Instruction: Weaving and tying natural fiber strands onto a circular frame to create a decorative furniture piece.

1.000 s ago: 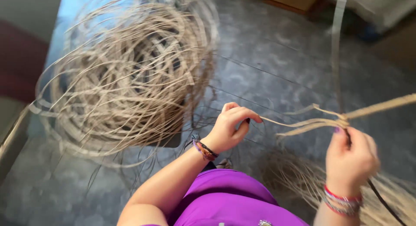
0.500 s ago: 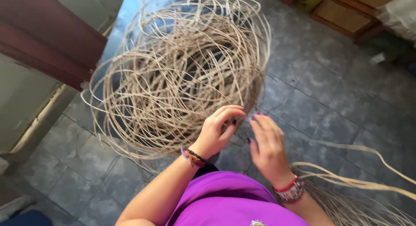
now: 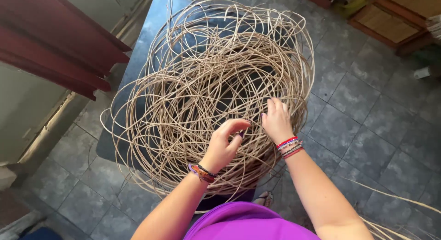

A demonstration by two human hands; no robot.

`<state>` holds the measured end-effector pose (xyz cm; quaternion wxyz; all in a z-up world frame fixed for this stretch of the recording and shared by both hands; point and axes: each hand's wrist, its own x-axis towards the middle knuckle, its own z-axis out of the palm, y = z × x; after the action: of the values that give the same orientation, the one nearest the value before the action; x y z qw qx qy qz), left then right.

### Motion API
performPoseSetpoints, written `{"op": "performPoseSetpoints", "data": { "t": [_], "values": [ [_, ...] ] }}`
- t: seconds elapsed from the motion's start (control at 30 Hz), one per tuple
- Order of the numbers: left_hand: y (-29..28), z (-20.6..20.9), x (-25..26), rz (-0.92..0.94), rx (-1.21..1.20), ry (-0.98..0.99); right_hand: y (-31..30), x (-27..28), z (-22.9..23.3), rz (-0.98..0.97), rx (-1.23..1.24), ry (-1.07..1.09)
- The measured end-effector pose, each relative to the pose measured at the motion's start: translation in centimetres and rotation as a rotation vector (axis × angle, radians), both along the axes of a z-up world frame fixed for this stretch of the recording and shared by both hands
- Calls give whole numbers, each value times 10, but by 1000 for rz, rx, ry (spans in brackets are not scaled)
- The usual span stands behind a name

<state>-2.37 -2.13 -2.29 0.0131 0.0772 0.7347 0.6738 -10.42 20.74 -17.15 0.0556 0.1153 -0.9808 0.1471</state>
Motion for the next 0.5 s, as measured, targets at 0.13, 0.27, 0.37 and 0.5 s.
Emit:
{"op": "performPoseSetpoints", "data": {
  "t": [0.13,0.27,0.37,0.5],
  "values": [
    [3,-16,-4,-21,41,-95,2,1,-5,0,14,0],
    [13,-22,-4,-60,150,-168,12,-1,-20,0,-30,-22],
    [15,-23,-4,-71,225,-199,16,-1,-8,21,-183,-43],
    [19,-25,-2,-118,480,-437,-11,39,125,75,-598,-121]
  ]
}}
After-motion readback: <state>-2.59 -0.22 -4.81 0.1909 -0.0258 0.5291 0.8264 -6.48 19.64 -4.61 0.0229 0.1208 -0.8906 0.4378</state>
